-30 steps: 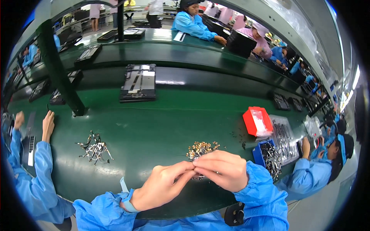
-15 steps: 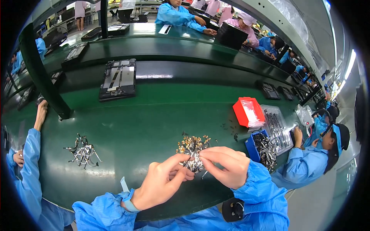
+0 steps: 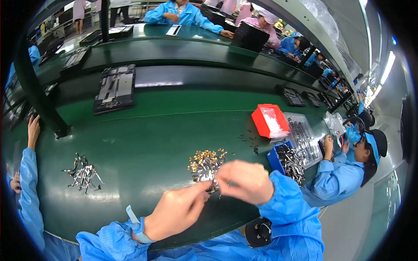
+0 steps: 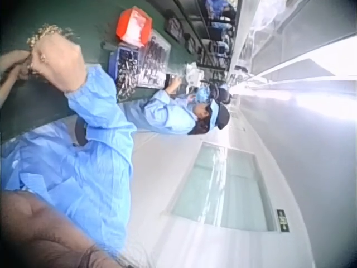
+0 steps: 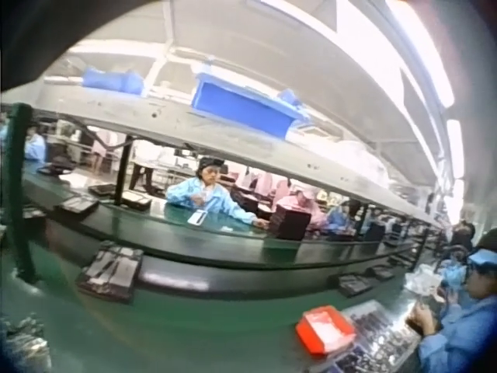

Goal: The person assembles internal components of an electronic device by hand, connecting ribbon cables and internal wiring to the mainboard and electronic housing.

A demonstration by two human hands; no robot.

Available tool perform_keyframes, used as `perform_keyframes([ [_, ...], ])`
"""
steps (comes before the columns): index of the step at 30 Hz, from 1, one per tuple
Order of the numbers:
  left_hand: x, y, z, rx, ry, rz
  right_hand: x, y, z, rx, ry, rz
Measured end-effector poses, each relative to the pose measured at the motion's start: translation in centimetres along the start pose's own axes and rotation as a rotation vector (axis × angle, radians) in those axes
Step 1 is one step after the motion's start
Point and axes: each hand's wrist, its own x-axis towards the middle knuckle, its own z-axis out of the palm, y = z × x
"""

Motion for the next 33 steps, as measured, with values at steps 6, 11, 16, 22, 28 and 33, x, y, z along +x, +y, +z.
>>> perform_keyframes([
  [6, -1.0, -6.2, -2.0, -0.698, 0.022, -0.659, -0.8, 17.4, -12.5, -0.228, 0.341, 0.619],
  [11, -2.7, -10.8, -4.8, -0.569, 0.146, -0.789, -6.4, 27.1, -13.9, -0.396, 0.007, 0.708],
  [16, -3.4, -11.3, -6.1, -0.494, 0.213, -0.919, -6.5, 27.7, -12.5, -0.609, -0.050, 0.758],
  [22, -3.6, -10.2, -6.8, -0.278, 0.291, -0.992, -4.2, 23.2, -11.8, -0.831, -0.083, 0.881],
  [28, -1.7, -5.2, -2.3, 0.480, 0.128, -0.289, -4.6, 11.0, -6.7, -0.405, 0.090, 0.536],
  [33, 3.3, -4.8, 4.4, 0.399, -0.088, 0.071, -6.9, 8.6, -1.8, -0.280, 0.139, 0.507],
])
